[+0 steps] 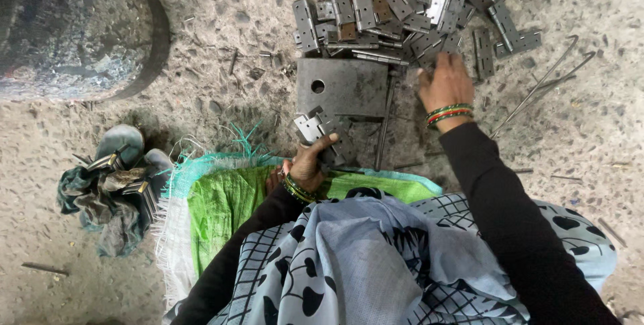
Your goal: The person sits on the floor and assembles metal hinges by placing them on a metal block, inserting pins, and hammering them into place. They repeatedly pick up hinge parts, align them, and use a hammer to secure the pins, then place the finished hinges into a nearby bucket.
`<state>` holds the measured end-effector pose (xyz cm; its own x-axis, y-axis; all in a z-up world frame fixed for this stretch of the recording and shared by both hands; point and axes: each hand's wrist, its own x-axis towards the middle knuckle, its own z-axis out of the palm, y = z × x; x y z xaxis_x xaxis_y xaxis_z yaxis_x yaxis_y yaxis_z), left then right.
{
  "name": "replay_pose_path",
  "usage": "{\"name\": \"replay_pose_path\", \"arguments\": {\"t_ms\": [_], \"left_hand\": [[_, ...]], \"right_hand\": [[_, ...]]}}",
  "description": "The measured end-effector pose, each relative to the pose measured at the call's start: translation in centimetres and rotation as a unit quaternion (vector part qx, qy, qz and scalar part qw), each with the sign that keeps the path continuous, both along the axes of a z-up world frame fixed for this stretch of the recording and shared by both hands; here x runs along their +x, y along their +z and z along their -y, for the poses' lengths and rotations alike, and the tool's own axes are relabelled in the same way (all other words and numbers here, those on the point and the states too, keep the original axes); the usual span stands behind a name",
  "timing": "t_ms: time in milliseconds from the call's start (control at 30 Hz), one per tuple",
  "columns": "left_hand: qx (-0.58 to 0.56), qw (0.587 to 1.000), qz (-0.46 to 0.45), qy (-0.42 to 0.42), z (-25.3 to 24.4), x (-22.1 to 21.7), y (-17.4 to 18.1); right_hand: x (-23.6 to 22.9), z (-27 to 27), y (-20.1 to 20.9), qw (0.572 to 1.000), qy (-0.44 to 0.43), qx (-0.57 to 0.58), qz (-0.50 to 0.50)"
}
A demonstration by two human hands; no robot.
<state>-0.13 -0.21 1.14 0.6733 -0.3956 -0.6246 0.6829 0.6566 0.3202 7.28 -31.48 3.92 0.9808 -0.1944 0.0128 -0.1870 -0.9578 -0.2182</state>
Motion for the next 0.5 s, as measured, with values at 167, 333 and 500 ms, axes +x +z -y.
{"name": "replay_pose_path", "arguments": {"t_ms": [167,333,500], "left_hand": [[0.000,1.000,0.002,-0.025,0.0,0.2,0.4],[0.020,0.999,0.014,-0.027,0.1,0.5,0.8],[0.056,0.997,0.014,-0.059,0.1,0.5,1.1]], "right_hand": [[0.7,5.2,-6.5,0.995,-0.093,-0.017,0.032],[0.8,9.8,-8.7,0.954,-0.187,0.233,0.035],[0.7,7.5,-2.5,0.551,-0.366,0.750,-0.016]]}}
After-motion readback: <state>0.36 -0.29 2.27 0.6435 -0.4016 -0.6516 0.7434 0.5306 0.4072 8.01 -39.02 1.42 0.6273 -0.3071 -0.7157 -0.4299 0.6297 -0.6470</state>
